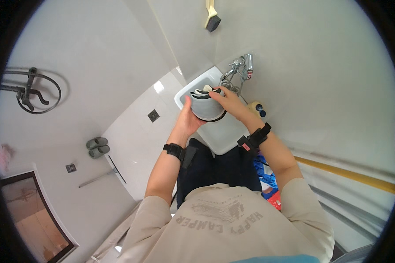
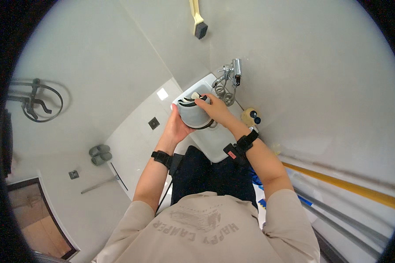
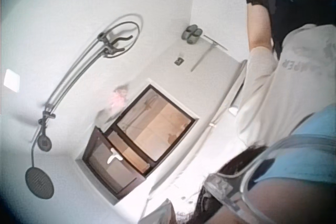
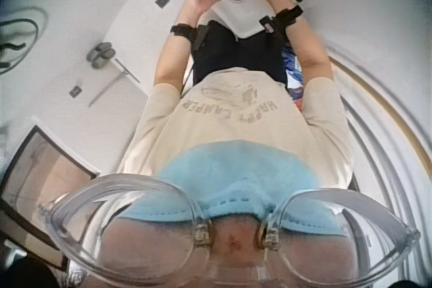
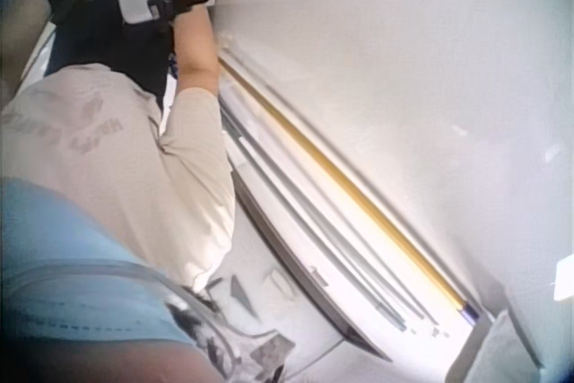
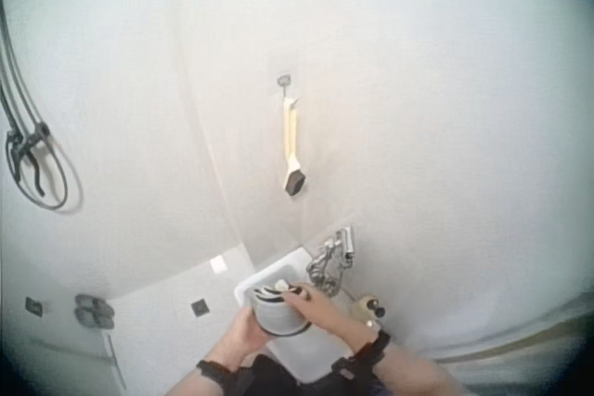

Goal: The person washes a fabric bathroom item by hand in a sink under running water, then handles multiple mop attachments, assembling them onto dynamic mop handles before using a blue microfiber mop to clean the bathroom floor tile.

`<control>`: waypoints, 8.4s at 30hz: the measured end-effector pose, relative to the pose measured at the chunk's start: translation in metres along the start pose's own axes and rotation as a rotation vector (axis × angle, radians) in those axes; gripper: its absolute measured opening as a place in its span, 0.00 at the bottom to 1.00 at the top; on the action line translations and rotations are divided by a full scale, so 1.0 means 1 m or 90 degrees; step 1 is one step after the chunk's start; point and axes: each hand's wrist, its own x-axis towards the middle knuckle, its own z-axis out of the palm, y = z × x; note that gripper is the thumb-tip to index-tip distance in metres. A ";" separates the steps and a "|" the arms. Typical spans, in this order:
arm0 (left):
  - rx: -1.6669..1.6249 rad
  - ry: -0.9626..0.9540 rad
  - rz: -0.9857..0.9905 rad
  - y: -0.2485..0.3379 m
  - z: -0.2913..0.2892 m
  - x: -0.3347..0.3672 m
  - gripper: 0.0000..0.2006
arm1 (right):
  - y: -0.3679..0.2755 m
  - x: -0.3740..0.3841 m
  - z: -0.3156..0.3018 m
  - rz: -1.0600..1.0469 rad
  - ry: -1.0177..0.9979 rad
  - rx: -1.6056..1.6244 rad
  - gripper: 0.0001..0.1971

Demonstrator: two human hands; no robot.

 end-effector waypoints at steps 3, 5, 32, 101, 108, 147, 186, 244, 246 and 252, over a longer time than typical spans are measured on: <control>0.099 0.054 0.018 -0.005 0.000 -0.014 0.26 | 0.000 -0.001 -0.004 0.016 -0.019 0.018 0.28; 0.162 0.138 0.053 0.003 0.010 -0.021 0.25 | -0.006 0.006 -0.008 0.024 -0.051 -0.017 0.29; 0.131 0.361 0.031 0.036 -0.013 -0.033 0.24 | 0.015 0.073 -0.031 -0.151 0.194 -0.719 0.09; 0.806 0.313 0.391 0.103 0.121 -0.073 0.36 | -0.143 -0.085 -0.065 -0.275 -0.002 0.225 0.19; 0.895 0.312 0.186 0.034 0.110 -0.082 0.25 | -0.168 -0.050 -0.038 -0.280 -0.031 -0.003 0.16; 0.256 0.083 0.045 0.042 0.113 -0.079 0.13 | -0.098 -0.065 -0.067 -0.331 0.019 -0.016 0.12; 0.832 0.481 0.381 0.450 -0.140 -0.420 0.12 | -0.370 0.095 0.420 -0.598 -0.339 -0.484 0.13; 1.045 0.464 -0.056 0.138 -0.332 -0.364 0.15 | 0.041 -0.059 0.087 0.151 -0.024 -0.620 0.19; 1.098 0.411 -0.066 0.123 -0.319 -0.343 0.15 | 0.059 -0.088 0.060 0.191 0.000 -0.611 0.18; 1.053 0.370 -0.153 0.098 -0.256 -0.258 0.15 | 0.116 -0.146 -0.002 0.148 0.064 -0.529 0.17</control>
